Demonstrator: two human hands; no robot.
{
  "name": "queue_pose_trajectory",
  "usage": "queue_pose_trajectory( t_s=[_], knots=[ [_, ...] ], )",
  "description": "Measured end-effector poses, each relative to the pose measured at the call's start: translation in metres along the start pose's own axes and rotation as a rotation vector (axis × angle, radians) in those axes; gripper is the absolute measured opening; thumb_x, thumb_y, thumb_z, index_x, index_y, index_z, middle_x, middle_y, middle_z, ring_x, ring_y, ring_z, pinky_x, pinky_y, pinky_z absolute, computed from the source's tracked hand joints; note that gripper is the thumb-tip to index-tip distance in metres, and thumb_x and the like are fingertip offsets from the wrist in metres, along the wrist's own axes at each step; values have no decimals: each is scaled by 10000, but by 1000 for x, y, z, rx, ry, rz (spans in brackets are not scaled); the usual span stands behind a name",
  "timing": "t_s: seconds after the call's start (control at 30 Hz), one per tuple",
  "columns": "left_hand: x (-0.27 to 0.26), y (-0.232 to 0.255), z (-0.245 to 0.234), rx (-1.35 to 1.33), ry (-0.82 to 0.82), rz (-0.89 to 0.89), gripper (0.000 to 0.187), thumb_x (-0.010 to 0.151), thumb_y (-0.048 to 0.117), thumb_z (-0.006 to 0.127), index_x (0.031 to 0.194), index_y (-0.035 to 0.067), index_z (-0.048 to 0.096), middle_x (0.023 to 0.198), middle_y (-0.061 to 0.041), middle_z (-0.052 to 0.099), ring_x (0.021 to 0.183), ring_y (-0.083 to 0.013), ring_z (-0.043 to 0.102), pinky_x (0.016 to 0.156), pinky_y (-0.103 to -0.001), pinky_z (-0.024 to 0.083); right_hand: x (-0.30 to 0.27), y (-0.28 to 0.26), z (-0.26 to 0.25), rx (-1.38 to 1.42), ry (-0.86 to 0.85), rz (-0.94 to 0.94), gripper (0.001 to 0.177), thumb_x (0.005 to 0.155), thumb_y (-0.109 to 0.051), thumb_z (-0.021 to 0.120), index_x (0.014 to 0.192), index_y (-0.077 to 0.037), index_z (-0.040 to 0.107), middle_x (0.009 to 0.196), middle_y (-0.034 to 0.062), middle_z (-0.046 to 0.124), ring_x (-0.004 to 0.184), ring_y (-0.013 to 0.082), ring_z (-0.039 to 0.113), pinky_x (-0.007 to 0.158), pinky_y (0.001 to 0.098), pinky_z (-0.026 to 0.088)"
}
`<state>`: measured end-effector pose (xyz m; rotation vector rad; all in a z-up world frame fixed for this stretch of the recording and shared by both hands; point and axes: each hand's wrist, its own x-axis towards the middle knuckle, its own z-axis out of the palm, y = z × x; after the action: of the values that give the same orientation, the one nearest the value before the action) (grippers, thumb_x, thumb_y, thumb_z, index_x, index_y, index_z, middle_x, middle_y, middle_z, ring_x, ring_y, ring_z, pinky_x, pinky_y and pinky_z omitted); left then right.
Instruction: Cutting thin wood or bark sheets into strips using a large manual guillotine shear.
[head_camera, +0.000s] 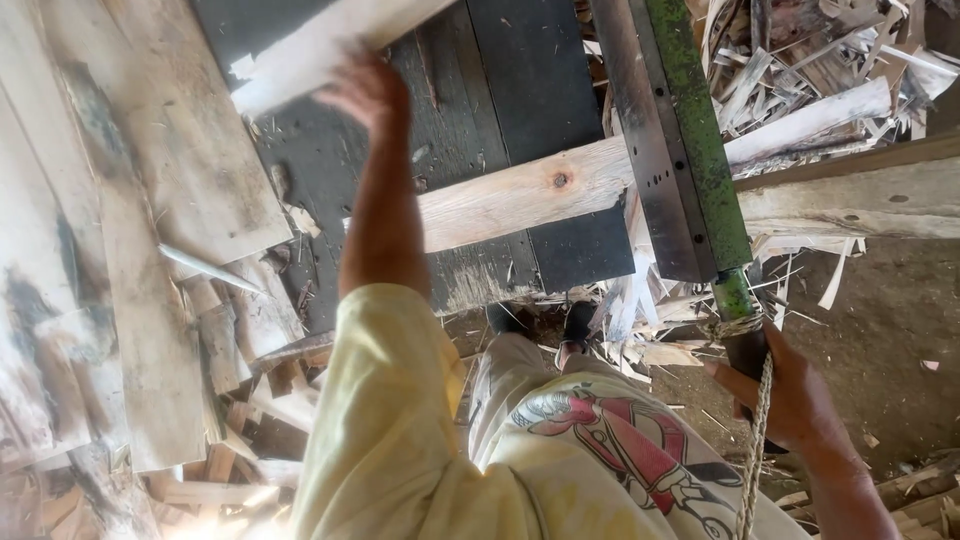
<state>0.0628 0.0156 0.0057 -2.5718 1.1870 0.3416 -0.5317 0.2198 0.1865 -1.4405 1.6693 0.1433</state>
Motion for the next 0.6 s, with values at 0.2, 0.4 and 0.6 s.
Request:
queue_pose_trajectory(
  t_s=[0.2, 0.4, 0.6],
  knots=[
    [-77, -51, 56, -440, 292, 174, 673, 1144, 561, 369, 1639, 113, 284, 1692, -213, 132, 1578, -410, 156, 1223, -718, 61, 4, 0, 3, 91, 2, 36, 471, 865, -321, 789, 1128, -10, 551, 792, 183, 705, 506, 260, 702, 430, 430, 607],
    [-162, -42, 78, -326, 365, 530, 578, 954, 671, 571, 1113, 136, 726, 1606, -217, 318, 1460, -434, 263, 1111, -724, 84, 9, -2, 8, 43, -21, 74, 537, 872, -320, 785, 1265, -60, 527, 879, 186, 716, 616, 300, 739, 495, 439, 626],
    [-147, -35, 51, -626, 39, 472, 336, 946, 516, 717, 1064, 201, 715, 1015, -33, 771, 833, -194, 690, 973, -516, 515, 14, 7, 6, -89, 42, -71, 629, 832, -283, 799, 1343, -69, 501, 956, 176, 723, 789, 312, 738, 629, 403, 592]
  ],
)
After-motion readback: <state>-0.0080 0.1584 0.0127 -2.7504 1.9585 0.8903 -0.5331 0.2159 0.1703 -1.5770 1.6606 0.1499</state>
